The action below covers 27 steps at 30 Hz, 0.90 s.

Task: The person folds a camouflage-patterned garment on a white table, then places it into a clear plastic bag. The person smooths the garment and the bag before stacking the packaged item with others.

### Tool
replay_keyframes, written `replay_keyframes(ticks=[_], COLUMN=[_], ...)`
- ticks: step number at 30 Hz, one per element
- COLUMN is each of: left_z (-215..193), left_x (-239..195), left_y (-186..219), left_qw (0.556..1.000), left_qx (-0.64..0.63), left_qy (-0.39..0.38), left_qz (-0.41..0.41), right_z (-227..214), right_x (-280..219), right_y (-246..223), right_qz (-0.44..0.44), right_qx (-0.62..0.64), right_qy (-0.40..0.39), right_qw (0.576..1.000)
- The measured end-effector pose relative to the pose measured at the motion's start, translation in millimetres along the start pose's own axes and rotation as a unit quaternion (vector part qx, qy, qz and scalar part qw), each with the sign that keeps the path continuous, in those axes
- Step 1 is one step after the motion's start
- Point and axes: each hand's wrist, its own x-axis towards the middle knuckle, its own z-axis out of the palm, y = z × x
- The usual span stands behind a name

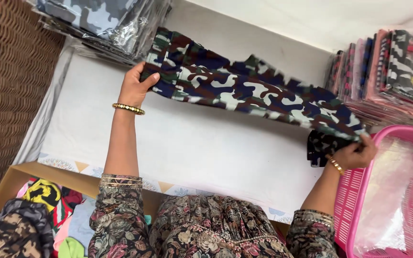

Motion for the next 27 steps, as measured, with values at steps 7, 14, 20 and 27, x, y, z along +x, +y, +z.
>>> replay_keyframes(ticks=[7, 14, 20, 27], left_z=[-84, -96, 33, 159], left_x=[8, -26, -55, -94], left_y=[-164, -196, -180, -259], left_qw=[0.956, 0.915, 0.804, 0.766], left_qx=[0.273, 0.312, 0.538, 0.621], left_qy=[0.109, 0.244, 0.246, -0.149], left_qz=[-0.015, -0.078, 0.056, 0.074], right_z=[-28, -32, -29, 4], right_x=[-154, -193, -182, -168], right_y=[46, 8, 36, 111], right_qz=[-0.033, 0.026, 0.237, 0.565], right_qx=[-0.113, -0.14, -0.111, 0.022], right_qy=[-0.227, -0.319, -0.111, 0.069], right_qw=[0.967, 0.937, 0.959, 0.822])
